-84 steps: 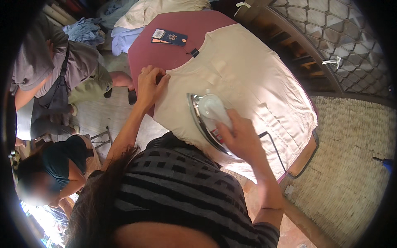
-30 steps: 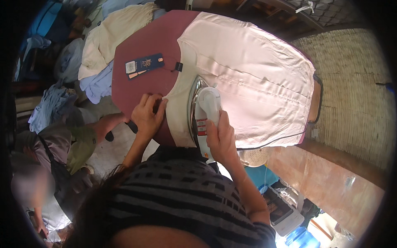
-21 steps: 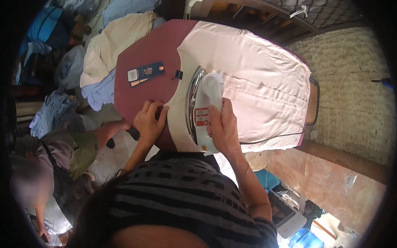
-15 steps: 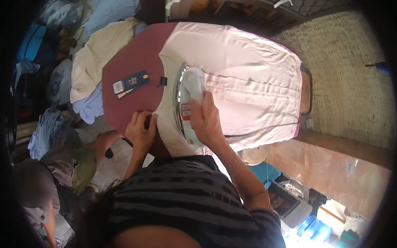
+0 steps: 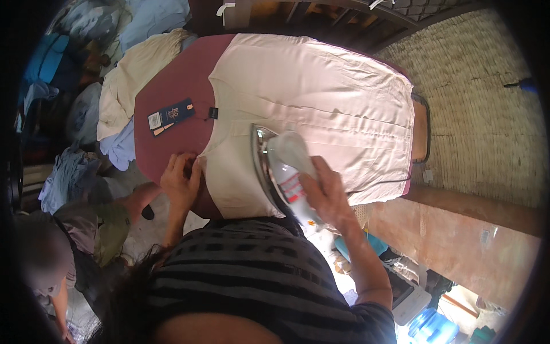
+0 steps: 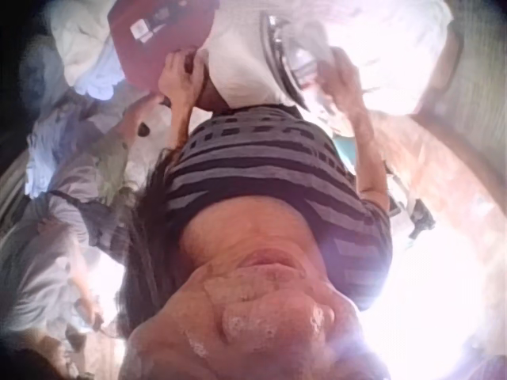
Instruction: The person irons a light-colored shirt on an ironing board, flipping it to iron both the front and back surfaces.
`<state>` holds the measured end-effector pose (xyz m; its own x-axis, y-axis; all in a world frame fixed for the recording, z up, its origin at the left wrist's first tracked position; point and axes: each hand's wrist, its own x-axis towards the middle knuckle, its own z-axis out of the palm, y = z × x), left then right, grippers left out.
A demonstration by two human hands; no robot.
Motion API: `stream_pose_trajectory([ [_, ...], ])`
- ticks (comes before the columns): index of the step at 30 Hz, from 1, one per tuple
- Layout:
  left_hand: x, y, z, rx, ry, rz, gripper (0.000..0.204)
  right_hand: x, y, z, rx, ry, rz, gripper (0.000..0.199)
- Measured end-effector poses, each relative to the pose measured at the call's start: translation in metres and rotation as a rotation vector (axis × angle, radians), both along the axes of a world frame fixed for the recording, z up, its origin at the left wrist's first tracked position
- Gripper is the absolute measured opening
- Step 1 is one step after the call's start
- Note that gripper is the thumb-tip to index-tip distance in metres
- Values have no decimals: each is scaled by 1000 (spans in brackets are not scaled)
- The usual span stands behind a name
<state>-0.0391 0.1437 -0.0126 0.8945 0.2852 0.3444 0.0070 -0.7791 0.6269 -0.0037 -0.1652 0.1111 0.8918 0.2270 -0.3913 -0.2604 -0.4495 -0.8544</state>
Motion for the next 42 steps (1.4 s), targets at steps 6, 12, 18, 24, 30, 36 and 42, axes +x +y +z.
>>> stream_pose_trajectory([
  [6, 56, -45, 23, -84, -188, -132, 14, 26, -103, 18, -201, -225, 108, 29],
  [12, 137, -97, 14, 174, -233, -228, 16, 95, -164, -1, -375, -417, 403, 30],
  [18, 146, -109, 16, 310, -39, -331, 12, 134, -172, -6, -315, -411, 534, 27],
  [24, 153, -105, 15, 34, 83, -413, 13, 160, -158, 0, -297, -489, 648, 22],
  [30, 154, -105, 6, -118, 59, -280, 10, 177, -138, 8, -341, -430, 691, 24],
  [36, 161, -103, -4, -191, -63, -249, 8, 191, -116, 7, -317, -450, 716, 25],
  [42, 167, -96, -3, -194, -78, -246, 8, 207, -80, 19, -281, -406, 744, 25],
])
